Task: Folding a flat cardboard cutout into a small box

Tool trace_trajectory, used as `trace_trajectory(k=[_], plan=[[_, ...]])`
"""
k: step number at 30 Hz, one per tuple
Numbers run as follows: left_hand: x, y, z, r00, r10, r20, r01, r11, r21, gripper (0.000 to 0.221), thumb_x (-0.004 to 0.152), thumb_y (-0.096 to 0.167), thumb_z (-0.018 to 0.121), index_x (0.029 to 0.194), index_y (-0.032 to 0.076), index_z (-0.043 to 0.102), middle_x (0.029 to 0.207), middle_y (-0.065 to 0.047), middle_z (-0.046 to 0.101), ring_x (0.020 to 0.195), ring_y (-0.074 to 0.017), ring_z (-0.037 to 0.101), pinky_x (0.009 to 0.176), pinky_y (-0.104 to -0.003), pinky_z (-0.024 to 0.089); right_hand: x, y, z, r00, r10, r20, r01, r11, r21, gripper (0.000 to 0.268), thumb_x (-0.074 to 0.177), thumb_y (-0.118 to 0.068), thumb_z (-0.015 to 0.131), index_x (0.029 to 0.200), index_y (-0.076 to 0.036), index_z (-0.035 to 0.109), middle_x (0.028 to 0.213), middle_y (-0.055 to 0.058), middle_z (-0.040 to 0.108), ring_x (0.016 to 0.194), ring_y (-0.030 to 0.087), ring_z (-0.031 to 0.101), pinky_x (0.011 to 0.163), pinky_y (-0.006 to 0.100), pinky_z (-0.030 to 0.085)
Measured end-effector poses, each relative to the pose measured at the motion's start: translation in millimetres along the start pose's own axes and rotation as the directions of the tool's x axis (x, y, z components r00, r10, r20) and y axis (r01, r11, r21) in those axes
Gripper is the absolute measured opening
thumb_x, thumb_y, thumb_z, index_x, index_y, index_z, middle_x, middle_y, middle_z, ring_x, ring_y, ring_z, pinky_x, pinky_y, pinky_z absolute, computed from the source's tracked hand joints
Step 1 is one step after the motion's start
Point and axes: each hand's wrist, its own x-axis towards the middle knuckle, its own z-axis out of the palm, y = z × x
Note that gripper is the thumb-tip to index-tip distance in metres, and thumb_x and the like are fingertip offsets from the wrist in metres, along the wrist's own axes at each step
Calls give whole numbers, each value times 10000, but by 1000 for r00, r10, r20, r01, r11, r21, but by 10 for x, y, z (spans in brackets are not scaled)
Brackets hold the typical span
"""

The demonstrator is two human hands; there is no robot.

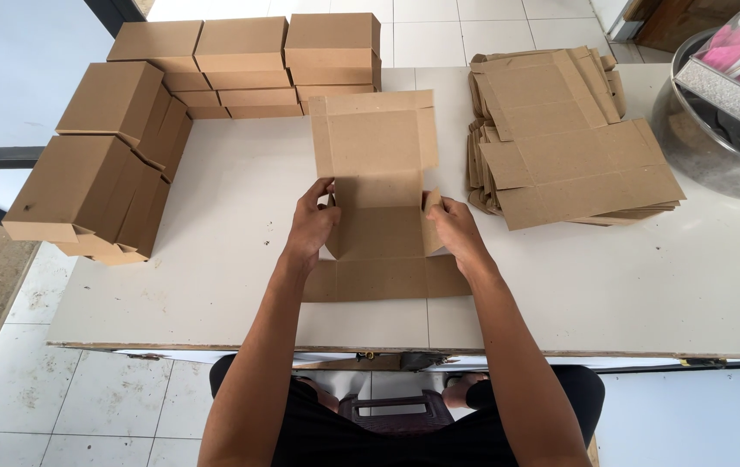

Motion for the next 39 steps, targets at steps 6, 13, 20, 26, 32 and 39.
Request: trace_trajectory(k=[6,13,20,26,32,39], plan=[[158,-317,-30,999,41,35,-37,994,-101,495,648,61,509,1135,148,530,1087,-35,509,887,-165,444,757,-291,361,-256,-354,41,998,-64,28,63,996,59,487,745,-113,448,1214,14,425,1173,202,454,1155,308,367,938,424,262],[-230,151,-65,997,52,61,-43,989,-141,318,798,152,436,1093,140,553,992,-76,541,856,-179,404,741,-275,336,-666,-861,113,999,-39,-5,39,986,162,517,795,-168,552,1275,-99,374,1267,127,399,1184,285,337,984,463,234],[-372,219,-134,984,135,115,-120,985,-126,365,778,133,501,1141,100,518,1015,-143,562,973,-260,483,874,-360,355,-681,-861,20,953,-269,140,234,946,224,677,778,-28,504,1350,-126,157,1061,116,391,965,226,377,925,430,299],[-197,-395,-306,985,132,107,-141,987,77,302,802,154,511,1093,81,550,974,-139,576,882,-258,529,779,-361,418,-480,-577,49,904,-411,119,377,896,233,536,739,-28,600,1204,-158,369,1062,84,454,980,186,414,891,364,336],[-960,40,-299,980,196,-25,-178,931,320,360,869,162,382,1162,-26,474,1145,-210,512,914,-320,556,753,-398,436,-476,-601,42,852,-513,102,491,851,184,425,653,-47,688,1052,-108,554,1127,73,502,1068,188,437,953,380,288],[-1384,-486,-210,868,487,-100,-220,557,801,462,782,242,508,1226,169,402,1242,-54,447,1095,-253,389,690,-423,428,-597,-768,27,879,-460,125,453,887,85,342,741,-63,374,1032,-147,533,1106,-17,530,1036,107,467,828,223,375]])
